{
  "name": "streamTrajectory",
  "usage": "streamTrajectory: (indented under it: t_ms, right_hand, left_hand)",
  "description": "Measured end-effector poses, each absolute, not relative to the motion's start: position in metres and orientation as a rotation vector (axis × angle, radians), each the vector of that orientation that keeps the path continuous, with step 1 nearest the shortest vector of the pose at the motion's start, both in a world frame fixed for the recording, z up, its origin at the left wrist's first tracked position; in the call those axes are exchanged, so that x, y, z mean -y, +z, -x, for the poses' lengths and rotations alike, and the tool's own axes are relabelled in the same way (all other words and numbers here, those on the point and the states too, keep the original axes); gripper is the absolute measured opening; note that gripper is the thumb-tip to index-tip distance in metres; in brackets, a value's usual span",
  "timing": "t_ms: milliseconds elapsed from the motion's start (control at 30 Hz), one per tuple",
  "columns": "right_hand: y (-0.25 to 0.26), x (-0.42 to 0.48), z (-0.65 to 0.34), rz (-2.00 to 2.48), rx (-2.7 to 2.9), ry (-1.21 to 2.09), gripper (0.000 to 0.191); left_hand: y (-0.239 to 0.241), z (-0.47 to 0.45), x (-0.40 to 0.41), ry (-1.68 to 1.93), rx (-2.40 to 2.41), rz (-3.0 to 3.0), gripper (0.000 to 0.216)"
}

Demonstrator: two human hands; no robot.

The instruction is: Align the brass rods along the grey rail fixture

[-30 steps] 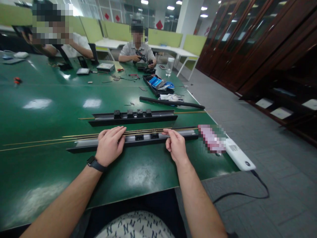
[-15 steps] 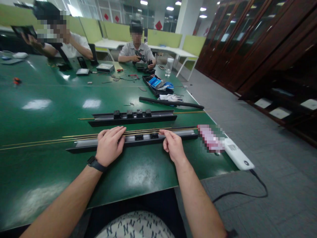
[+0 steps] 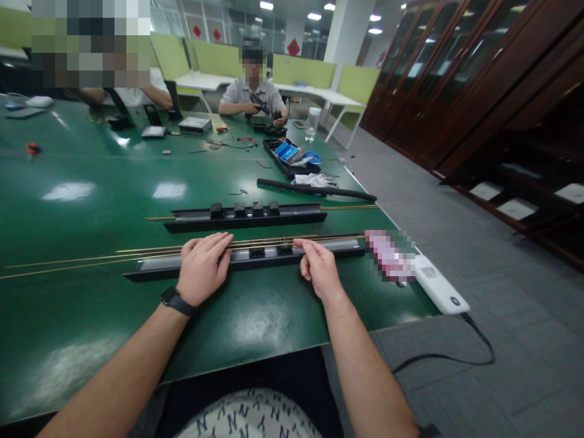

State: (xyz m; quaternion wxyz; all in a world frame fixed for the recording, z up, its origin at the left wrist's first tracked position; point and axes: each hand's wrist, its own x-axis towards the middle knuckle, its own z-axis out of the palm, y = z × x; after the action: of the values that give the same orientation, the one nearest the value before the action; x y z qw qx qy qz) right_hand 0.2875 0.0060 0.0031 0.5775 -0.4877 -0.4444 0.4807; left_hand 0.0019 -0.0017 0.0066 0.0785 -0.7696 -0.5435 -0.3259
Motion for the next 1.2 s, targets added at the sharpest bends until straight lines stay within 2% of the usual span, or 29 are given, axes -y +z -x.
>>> streamTrajectory:
  t_ms: [733,1200]
  right_hand:
    - [0.0063,-0.0103,-0.2908,1.163,0.85,0.939,0.041]
    - [0.0041,-0.0075,-0.291,1.18,0.978,1.058,0.044]
  left_hand:
    - [0.0062,0.0,0.0005,-0.963,1.619,2.348,0.037]
    - [0.0063,-0.0006,0.0008,-0.991,1.634,2.343,0.038]
